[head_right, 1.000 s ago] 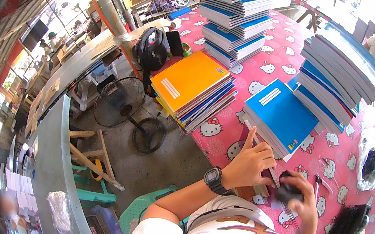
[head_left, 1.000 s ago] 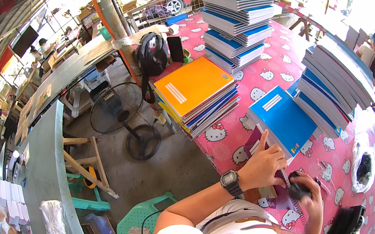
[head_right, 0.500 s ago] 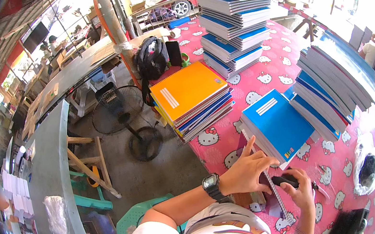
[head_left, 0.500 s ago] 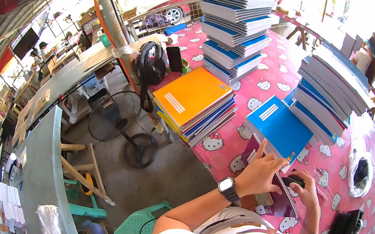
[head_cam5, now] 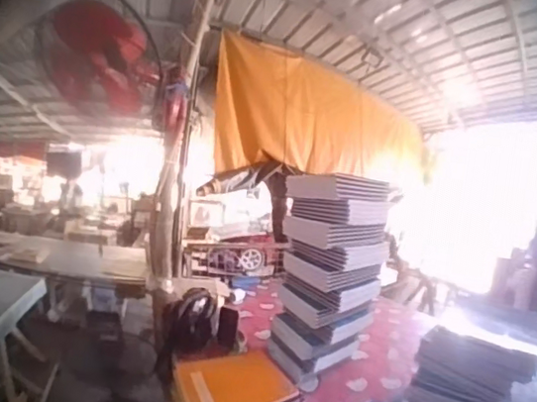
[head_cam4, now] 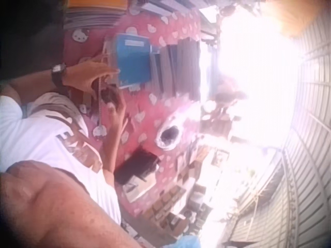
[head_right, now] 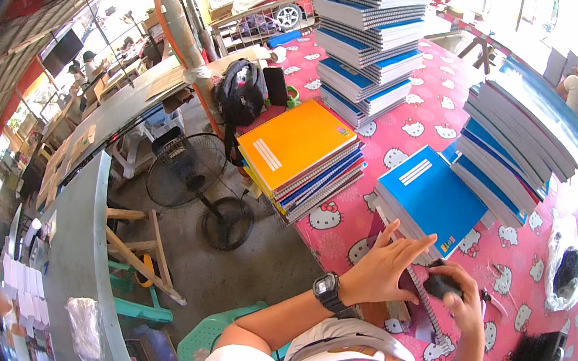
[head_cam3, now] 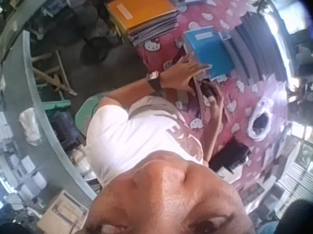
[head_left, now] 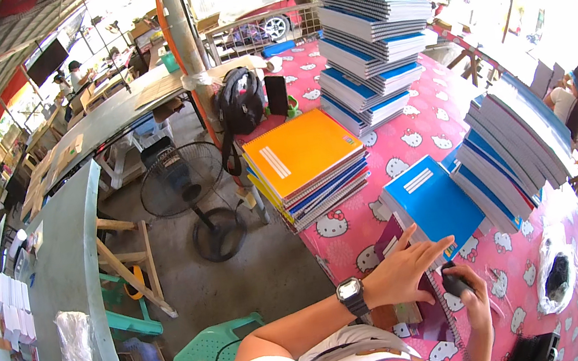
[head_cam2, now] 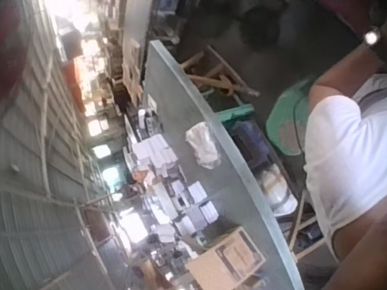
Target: The person assembles spiral-bound notebooks by aligning stacks of pages and covers, threading plastic spiral coils through pre-punched holes, and trimming the ends with a tool.
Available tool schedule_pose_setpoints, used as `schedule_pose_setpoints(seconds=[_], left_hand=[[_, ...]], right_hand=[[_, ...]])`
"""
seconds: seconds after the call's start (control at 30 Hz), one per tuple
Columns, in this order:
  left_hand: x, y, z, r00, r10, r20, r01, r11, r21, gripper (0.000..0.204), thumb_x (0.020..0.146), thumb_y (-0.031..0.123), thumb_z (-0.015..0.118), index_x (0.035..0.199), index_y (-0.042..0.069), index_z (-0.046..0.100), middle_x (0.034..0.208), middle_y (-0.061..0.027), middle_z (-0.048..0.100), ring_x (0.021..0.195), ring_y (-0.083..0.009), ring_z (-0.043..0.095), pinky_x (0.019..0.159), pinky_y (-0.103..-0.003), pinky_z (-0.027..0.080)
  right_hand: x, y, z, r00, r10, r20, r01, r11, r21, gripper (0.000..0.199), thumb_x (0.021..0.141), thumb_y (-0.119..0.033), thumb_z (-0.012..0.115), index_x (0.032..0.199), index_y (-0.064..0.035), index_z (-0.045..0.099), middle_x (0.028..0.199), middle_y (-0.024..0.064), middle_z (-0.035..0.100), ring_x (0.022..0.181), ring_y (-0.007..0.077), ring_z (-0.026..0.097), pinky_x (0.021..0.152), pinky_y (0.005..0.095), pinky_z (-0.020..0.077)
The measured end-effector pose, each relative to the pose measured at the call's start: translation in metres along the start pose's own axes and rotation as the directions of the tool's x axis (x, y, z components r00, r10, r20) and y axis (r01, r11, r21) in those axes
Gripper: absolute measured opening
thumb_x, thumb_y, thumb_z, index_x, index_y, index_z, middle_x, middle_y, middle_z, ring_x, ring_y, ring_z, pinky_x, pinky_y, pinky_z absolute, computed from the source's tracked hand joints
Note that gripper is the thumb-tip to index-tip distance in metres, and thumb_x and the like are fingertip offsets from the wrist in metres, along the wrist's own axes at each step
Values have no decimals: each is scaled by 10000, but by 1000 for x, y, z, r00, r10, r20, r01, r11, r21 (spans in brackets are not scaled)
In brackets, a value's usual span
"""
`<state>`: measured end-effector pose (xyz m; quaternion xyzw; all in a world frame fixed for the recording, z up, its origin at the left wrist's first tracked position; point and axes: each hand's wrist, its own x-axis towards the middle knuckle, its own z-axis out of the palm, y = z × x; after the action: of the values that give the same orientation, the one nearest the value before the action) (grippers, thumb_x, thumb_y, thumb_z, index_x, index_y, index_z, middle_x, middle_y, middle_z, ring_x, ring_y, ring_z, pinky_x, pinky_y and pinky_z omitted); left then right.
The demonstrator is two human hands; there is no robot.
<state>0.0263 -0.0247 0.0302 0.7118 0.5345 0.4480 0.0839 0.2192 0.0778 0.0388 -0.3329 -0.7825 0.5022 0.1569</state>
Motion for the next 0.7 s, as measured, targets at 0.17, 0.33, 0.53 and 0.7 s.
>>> schedule_pose_setpoints(seconds=[0.17, 0.33, 0.53, 0.7], left_hand=[[4, -5, -9, 1000, 12, 10, -13, 992, 127, 1135, 577, 322, 845, 1449, 101, 154, 1254, -126, 481, 1191, -267, 461, 1113, -511, 74], [-1, -81, -11, 958, -263, -112, 152, 801, -579, 982, 623, 130, 823, 1414, 82, 243, 1274, -151, 491, 1173, -264, 478, 1035, -406, 325], [-15, -89, -8, 883, -448, 142, 308, 323, -895, 583, 745, 55, 734, 1266, 57, 474, 993, 24, 525, 941, -71, 516, 813, -213, 448], [-3, -85, 3, 910, -408, -70, 174, 529, -830, 562, 752, 43, 726, 1253, 65, 471, 937, 24, 528, 836, -76, 524, 731, -212, 450]], right_hand=[[11, 12, 5, 1000, -29, 7, 29, 997, 76, 689, 694, -576, 635, 1011, 35, 604, 941, 128, 592, 892, 234, 575, 802, 340, 435], [18, 8, 14, 982, -189, -31, 190, 980, 56, 684, 715, -580, 625, 1025, 30, 604, 953, 152, 610, 942, 260, 576, 823, 359, 438], [25, -17, 19, 934, -347, 87, 331, 931, 151, 730, 709, -628, 622, 1108, -17, 604, 1047, 163, 596, 1000, 280, 561, 879, 354, 417], [32, -18, 5, 961, -269, 61, 264, 961, 79, 629, 745, -552, 642, 1081, -21, 614, 1059, 135, 592, 1009, 256, 548, 896, 351, 406]])
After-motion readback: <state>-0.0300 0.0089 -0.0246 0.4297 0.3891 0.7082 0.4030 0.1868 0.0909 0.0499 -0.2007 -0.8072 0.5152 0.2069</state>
